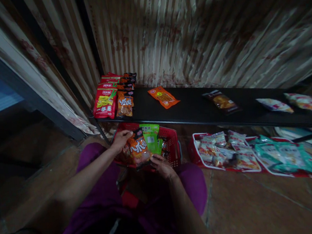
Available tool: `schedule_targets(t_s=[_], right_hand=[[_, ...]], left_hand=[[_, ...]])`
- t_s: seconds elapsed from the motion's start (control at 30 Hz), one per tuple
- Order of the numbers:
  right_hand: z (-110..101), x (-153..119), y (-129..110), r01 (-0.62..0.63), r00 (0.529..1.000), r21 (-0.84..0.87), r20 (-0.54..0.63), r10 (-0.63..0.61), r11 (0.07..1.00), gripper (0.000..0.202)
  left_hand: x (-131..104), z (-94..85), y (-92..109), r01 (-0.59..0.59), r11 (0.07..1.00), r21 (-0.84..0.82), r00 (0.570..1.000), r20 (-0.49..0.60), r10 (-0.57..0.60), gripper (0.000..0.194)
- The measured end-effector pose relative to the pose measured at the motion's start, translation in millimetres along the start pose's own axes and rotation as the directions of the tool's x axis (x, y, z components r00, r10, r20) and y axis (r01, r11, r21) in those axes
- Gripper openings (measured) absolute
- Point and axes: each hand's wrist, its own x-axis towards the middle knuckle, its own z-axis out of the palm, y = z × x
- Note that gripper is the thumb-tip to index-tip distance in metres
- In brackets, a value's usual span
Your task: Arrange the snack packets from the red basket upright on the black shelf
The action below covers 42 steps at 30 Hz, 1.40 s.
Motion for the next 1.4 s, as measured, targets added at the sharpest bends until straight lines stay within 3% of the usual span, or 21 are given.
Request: schedule_targets(t_s=[0.17,0.33,0.5,0.6,0.7,0.83,1.0,1.3,1.4], right_hand=[[17,-14,-21,0.184,0.980,-0.038,0.079,-0.181,0.982,0.045],[48,-14,-38,0.277,0.960,-0.058,-0.015,-0.278,0.959,0.042],[67,-13,-48,0.332,0.937,-0.002,-0.114,-0.330,0.943,0.038],[71,-14,-51,0.357,0.907,0.045,-0.257,-0.334,0.933,0.034],[74,-14,-54,0.382,0.871,0.083,-0.365,-0.329,0.921,0.036],[77,-15,-56,0.391,0.861,0.092,-0.390,-0.328,0.916,0.038],[81,-20,-60,0.418,0.866,0.084,-0.337,-0.368,0.905,0.030],[84,-17,-65,0.439,0.839,0.091,-0.397,-0.372,0.894,0.022],[90,-25,-70,0.433,0.866,0.105,-0.326,-0.380,0.895,0.025]], left_hand=[[-11,-2.1,18,-0.071,0.991,0.110,0.987,0.149,0.054,0.007],[-25,10.4,26,-0.100,0.984,0.150,0.956,0.290,0.053,0.008],[-26,21.4,29,-0.092,0.985,0.146,0.933,0.358,0.035,0.009],[-28,24.3,33,-0.049,0.998,0.044,0.949,0.313,0.032,0.014],[-35,25.7,33,0.098,0.988,-0.120,0.972,0.226,-0.069,0.022],[-45,25.9,30,0.242,0.942,-0.231,0.957,0.218,-0.192,0.027],[-54,30.1,28,0.244,0.914,-0.326,0.967,0.154,-0.203,0.026],[-62,40.3,35,0.196,0.846,-0.496,0.980,0.078,-0.181,0.028],[-60,40.2,38,0.168,0.835,-0.524,0.984,0.034,-0.177,0.028]])
